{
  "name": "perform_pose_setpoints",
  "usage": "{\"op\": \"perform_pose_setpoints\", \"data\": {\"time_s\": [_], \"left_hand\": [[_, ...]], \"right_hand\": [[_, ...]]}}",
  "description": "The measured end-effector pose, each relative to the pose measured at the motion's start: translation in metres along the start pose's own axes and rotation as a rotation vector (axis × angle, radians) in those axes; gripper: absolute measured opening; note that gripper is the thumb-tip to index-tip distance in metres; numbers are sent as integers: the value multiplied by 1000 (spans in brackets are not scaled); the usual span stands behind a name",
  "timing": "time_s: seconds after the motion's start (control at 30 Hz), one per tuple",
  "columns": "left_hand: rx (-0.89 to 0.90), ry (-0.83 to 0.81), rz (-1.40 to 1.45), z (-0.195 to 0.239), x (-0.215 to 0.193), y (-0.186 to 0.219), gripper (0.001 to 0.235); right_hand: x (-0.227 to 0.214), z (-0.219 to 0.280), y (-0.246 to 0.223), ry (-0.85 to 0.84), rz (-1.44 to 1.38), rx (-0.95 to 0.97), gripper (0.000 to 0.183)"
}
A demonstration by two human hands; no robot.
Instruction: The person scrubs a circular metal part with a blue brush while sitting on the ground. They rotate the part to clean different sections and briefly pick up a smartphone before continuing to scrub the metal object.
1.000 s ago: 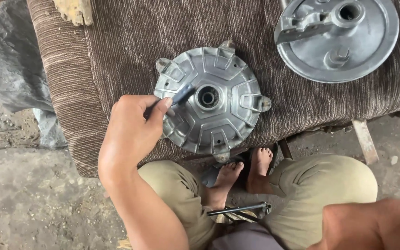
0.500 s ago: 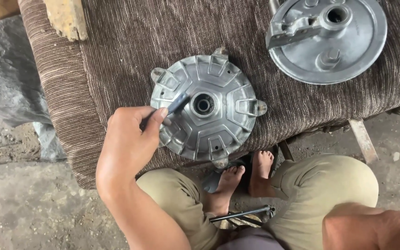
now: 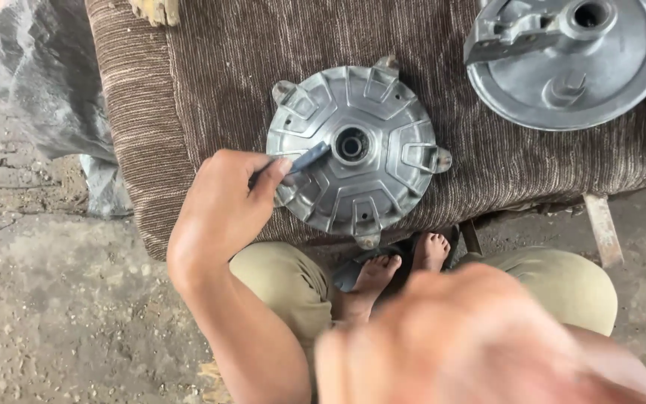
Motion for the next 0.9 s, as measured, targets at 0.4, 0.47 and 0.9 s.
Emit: {"op": "perform_pose_setpoints", "data": {"time_s": [0.4, 0.47, 0.9], "left_hand": [[-98, 45, -126, 14, -9, 18, 51], [-138, 4, -148, 19, -11, 18, 52], [-185, 8, -185, 21, -4, 22, 43]], "right_hand": [[-45, -42, -19, -527, 1435, -92, 21], [-68, -41, -36, -484, 1498, -158, 22], [-109, -54, -66, -290, 2017, -133, 23]]}}
Point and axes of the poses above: each hand's wrist, its own z-axis away from the middle knuckle, its own x-axis out of the palm, y = z × x, the point moved 4 cm from there along -z, towards the middle knuckle, and after that the axes turned 7 degrees about -x, right-handed, at the moved point
